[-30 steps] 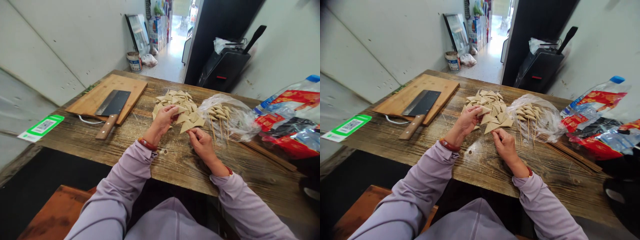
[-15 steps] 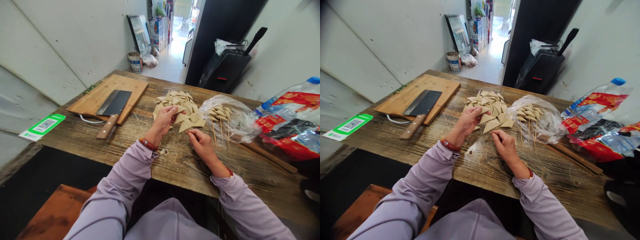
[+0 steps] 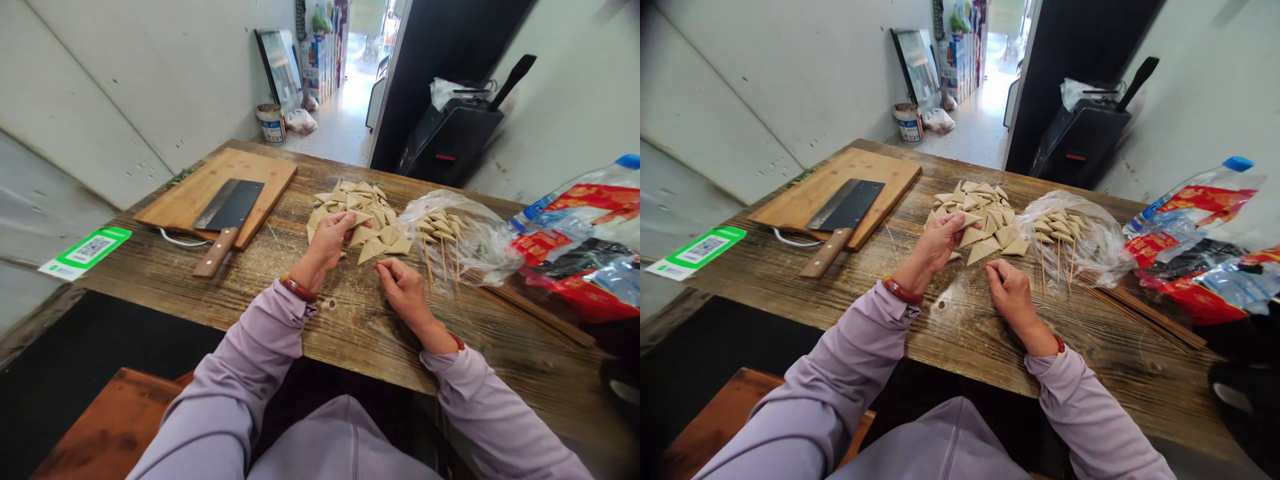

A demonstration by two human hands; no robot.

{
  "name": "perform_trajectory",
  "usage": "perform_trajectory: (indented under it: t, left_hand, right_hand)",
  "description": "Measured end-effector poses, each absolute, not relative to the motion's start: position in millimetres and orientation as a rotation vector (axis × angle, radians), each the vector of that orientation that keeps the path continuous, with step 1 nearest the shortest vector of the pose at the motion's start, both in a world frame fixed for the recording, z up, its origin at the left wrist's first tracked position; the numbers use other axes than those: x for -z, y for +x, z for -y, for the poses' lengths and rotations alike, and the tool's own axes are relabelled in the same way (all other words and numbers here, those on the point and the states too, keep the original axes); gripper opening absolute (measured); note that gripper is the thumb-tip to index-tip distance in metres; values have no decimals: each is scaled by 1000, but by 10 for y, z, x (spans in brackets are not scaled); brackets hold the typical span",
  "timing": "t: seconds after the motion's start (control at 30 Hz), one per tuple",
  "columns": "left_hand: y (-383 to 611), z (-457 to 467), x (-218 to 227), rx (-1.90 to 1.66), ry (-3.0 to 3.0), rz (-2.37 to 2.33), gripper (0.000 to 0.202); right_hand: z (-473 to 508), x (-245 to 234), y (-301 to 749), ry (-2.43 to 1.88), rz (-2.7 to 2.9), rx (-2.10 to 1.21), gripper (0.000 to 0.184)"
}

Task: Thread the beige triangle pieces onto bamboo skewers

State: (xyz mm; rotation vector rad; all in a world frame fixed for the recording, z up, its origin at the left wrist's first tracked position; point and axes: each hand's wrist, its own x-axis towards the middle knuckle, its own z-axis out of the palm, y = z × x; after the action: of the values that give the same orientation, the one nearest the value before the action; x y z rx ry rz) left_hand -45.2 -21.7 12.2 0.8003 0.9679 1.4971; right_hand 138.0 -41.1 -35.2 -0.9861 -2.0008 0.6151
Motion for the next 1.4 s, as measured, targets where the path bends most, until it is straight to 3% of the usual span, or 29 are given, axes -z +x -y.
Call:
perform_trajectory:
  t: [1.4]
  left_hand:
    - [-452,197,-67,-1512,836,-951,28]
  right_hand:
    - [389,300,1287,-991,2011,-586,29]
